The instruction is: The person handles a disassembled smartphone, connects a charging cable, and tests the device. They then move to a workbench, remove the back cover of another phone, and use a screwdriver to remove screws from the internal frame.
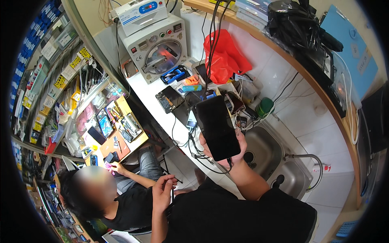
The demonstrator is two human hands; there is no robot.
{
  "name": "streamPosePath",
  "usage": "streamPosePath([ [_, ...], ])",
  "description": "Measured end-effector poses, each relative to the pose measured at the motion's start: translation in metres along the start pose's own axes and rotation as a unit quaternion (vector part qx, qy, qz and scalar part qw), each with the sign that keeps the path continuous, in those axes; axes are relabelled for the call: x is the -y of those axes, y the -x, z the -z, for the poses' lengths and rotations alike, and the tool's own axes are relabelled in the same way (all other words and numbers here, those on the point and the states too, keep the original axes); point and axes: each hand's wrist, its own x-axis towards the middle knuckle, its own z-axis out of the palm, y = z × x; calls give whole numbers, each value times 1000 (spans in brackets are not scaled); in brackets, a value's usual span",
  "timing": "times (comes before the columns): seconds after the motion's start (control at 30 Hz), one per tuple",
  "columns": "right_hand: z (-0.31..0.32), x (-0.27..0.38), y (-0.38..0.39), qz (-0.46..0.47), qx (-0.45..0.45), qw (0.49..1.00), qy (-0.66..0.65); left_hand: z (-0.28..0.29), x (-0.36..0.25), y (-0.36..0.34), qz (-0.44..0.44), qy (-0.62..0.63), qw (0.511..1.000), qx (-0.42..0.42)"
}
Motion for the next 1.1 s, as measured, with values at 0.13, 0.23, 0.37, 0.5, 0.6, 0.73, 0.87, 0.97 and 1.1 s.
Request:
streamPosePath([
  [0.13,1,0,0,-8,-1,1000,12,0,1,-1,2,6,1000,0],
  [0.23,2,-1,1,-4,-4,1000,13,-3,2,0,4,13,1000,4],
  [0.37,2,-3,1,14,12,1000,25,-5,1,0,4,-5,1000,8],
  [0.5,3,-1,3,7,22,999,29,-5,0,0,2,6,1000,6],
  [0.6,5,0,4,20,34,996,79,-5,0,0,11,7,1000,3],
  [0.73,5,3,6,-3,5,995,99,-4,3,0,7,5,1000,7],
  [0.87,3,3,6,4,-30,993,118,-2,6,0,-2,-14,1000,15],
  [0.97,2,3,6,4,-21,992,121,-2,7,1,-4,-15,1000,16],
  [1.1,2,2,8,-2,-39,990,135,-3,7,1,1,-11,1000,12],
])
